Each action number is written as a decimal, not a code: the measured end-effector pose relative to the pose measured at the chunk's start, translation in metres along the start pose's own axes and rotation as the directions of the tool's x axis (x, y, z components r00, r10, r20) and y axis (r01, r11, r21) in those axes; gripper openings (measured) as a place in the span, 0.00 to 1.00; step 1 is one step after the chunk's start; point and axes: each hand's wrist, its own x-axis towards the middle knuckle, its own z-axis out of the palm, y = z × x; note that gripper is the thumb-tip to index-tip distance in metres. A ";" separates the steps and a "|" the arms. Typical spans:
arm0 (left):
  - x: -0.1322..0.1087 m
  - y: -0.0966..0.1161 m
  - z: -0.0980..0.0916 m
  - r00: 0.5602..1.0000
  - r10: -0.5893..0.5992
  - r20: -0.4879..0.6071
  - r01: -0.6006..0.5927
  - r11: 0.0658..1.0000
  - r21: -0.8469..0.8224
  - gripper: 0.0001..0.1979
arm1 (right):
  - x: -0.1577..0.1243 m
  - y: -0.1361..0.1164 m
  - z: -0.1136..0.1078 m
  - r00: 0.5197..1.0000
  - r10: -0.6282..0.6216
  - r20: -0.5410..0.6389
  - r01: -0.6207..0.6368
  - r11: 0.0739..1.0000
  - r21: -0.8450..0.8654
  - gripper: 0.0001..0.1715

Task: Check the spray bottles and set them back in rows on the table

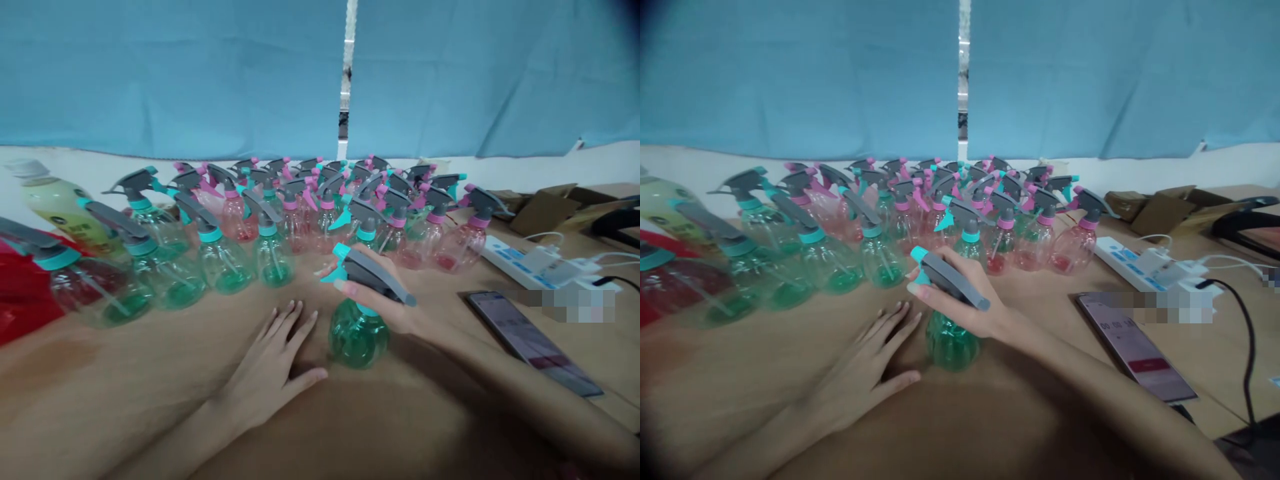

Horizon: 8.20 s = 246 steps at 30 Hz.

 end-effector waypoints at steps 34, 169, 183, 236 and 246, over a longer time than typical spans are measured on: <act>0.002 0.004 -0.001 0.999 -0.012 0.041 0.008 0.996 0.085 0.32 | 0.000 0.012 0.005 0.999 -0.034 -0.034 0.035 0.999 0.032 0.10; 0.003 0.001 -0.001 1.000 0.009 0.028 -0.012 0.994 0.109 0.31 | -0.004 0.013 0.004 0.999 0.047 -0.013 -0.045 0.993 0.108 0.13; 0.004 0.001 0.000 1.000 0.014 0.026 -0.017 0.994 0.109 0.31 | -0.001 0.013 0.002 0.999 -0.031 -0.043 0.030 0.999 -0.027 0.11; 0.004 0.003 -0.004 0.999 0.006 0.038 -0.010 0.994 0.112 0.31 | -0.002 0.008 0.004 0.997 0.005 -0.072 -0.009 0.998 -0.056 0.14; 0.003 0.000 0.000 1.000 0.024 0.005 -0.025 0.994 0.102 0.31 | -0.003 0.000 0.002 0.999 0.022 -0.032 -0.021 1.000 0.016 0.14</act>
